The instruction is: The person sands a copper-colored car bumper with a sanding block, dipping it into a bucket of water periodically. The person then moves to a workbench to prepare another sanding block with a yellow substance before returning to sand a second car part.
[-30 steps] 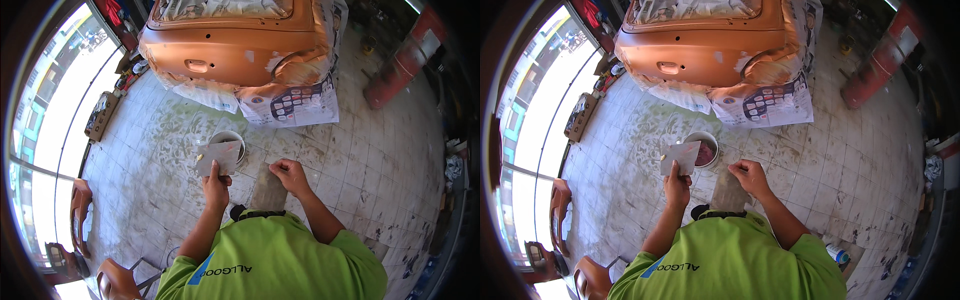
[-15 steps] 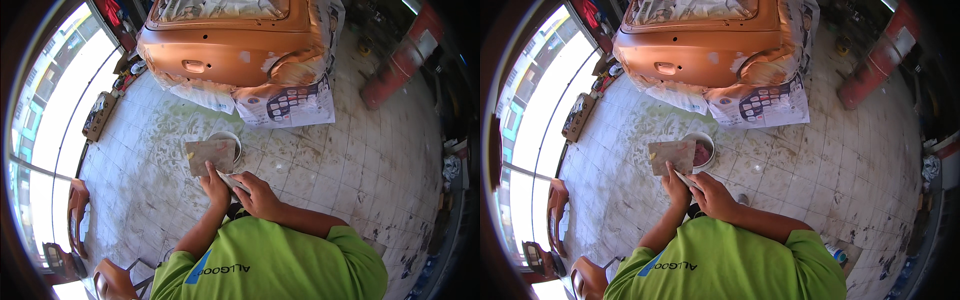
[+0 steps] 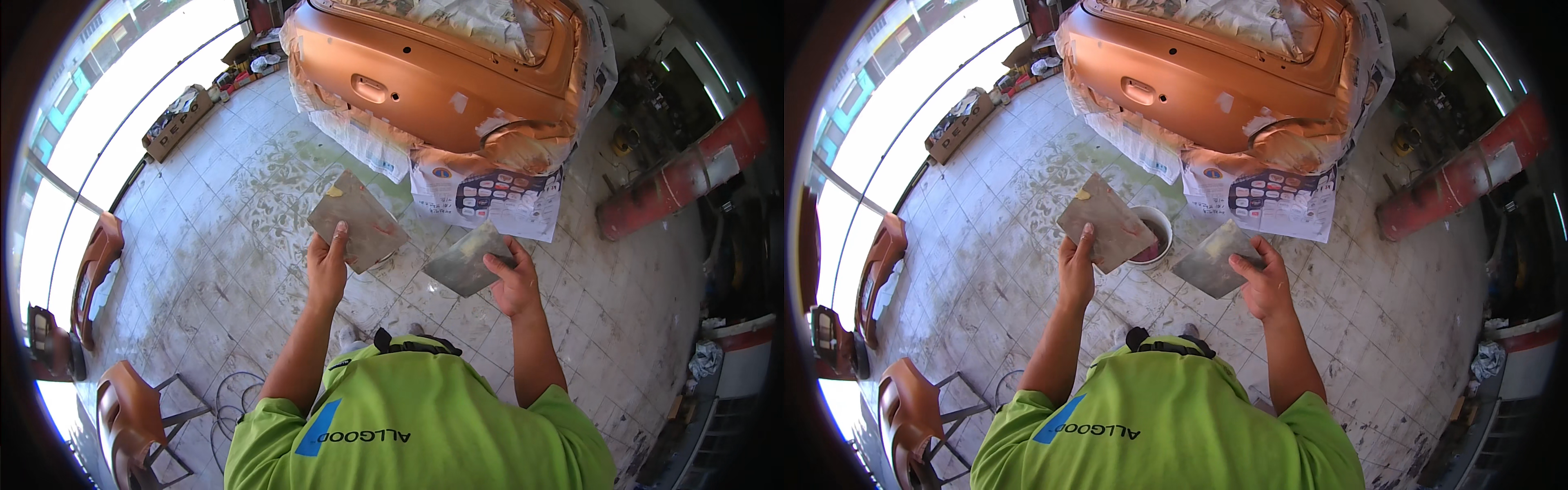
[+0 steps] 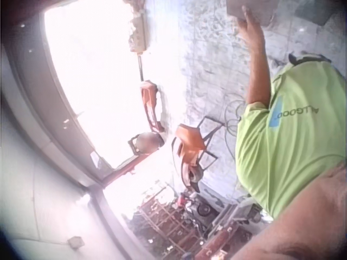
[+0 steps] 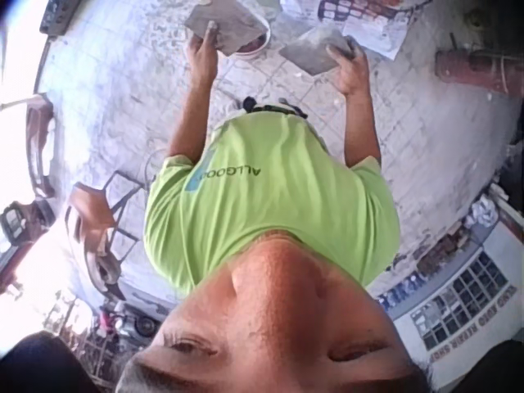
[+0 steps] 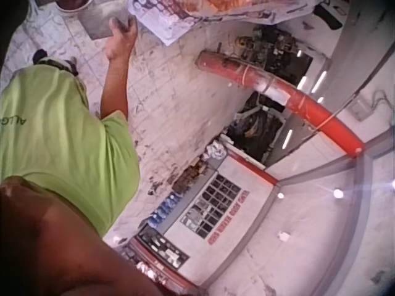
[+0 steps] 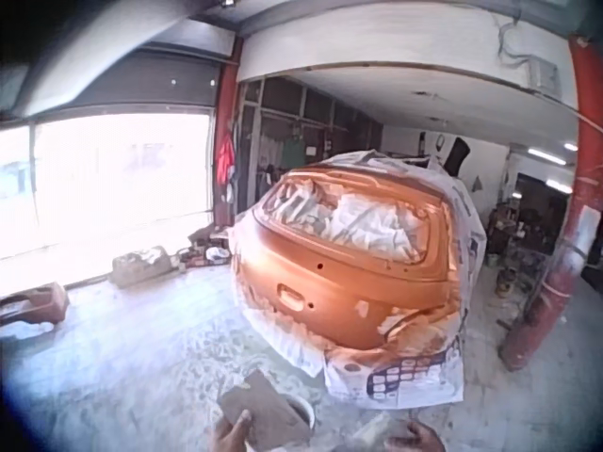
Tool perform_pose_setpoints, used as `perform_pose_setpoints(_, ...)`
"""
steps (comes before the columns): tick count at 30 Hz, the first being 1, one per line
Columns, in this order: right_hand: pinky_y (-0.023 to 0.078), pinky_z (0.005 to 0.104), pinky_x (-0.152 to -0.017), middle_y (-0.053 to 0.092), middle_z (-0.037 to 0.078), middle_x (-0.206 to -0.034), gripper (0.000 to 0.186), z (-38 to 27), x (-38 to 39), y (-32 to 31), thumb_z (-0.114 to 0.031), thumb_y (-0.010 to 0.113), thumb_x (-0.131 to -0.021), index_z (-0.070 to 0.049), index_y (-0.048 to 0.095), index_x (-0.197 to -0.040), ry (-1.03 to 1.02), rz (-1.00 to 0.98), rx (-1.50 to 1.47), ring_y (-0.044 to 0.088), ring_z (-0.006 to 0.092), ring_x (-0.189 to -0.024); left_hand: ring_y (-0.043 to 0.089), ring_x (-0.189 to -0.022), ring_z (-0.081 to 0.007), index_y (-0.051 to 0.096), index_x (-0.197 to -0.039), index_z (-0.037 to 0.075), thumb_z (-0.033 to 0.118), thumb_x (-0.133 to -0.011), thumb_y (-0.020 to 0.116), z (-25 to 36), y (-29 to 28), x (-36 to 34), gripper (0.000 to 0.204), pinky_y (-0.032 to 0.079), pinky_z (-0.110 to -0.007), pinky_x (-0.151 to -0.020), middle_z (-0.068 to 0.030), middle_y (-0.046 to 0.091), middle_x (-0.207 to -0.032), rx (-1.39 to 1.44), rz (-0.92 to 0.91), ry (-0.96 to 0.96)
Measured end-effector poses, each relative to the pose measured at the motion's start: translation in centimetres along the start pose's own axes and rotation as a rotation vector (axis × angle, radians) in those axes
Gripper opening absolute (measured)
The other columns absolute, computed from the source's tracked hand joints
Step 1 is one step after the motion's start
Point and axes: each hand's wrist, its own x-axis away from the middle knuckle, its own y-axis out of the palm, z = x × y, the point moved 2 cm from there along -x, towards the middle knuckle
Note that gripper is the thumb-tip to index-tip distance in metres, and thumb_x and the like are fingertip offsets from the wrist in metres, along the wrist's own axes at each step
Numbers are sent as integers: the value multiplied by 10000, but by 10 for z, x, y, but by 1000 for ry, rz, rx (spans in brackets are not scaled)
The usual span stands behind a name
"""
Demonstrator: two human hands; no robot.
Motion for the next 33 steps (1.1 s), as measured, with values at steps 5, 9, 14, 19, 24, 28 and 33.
perform_pose_setpoints(5,519,345,-882,712,70,-1103,266,-50,4,40,72,650,-875,-50,651,-1111,-489,-209,865,669,214,-980,672,-920,-175,551,-1345,-26,171,-1068,576,13,13,14,341,540,-332,-827,-79,719,-1038,-18,-95,112)
perform_pose_setpoints(9,488,396,-958,704,49,-1167,382,-61,-6,89,-2,652,-819,-75,702,-1190,-1090,-455,1472,646,286,-1068,708,-896,-221,528,-1341,-55,130,-1035,593,27,12,21,364,545,-352,-797,-183,737,-1004,-305,-309,89)
perform_pose_setpoints(14,448,448,-1021,683,12,-1299,485,-41,-9,112,5,674,-740,-82,722,-1216,-1138,-522,1680,609,249,-1192,728,-814,-267,527,-1307,-75,122,-1017,608,53,27,31,360,541,-378,-728,-239,728,-940,-413,-425,150)
perform_pose_setpoints(19,431,432,-987,679,15,-1305,541,-12,-4,99,51,652,-692,-77,720,-1213,-971,-503,1623,596,252,-1212,716,-738,-265,541,-1281,-80,86,-1001,608,29,28,36,332,522,-375,-652,-232,727,-892,-286,-371,142)
perform_pose_setpoints(24,439,420,-912,688,37,-1251,595,24,6,77,43,654,-649,-80,713,-1228,-827,-485,1535,612,261,-1153,592,-594,-167,560,-1232,-88,107,-977,642,-11,29,43,331,458,-350,-556,-199,630,-713,-283,-270,162)
perform_pose_setpoints(28,419,411,-926,684,40,-1258,566,37,15,70,20,663,-687,-82,704,-1242,-754,-483,1528,599,239,-1165,621,-611,-185,543,-1300,-97,106,-975,643,-24,23,43,397,470,-365,-568,-201,641,-725,-363,-299,123)
perform_pose_setpoints(33,433,412,-927,703,41,-1237,555,49,18,48,66,636,-692,-90,719,-1218,-660,-539,1555,622,241,-1145,682,-795,-175,521,-1332,-126,100,-998,621,-42,20,43,416,537,-327,-687,-203,718,-919,-271,-223,123)
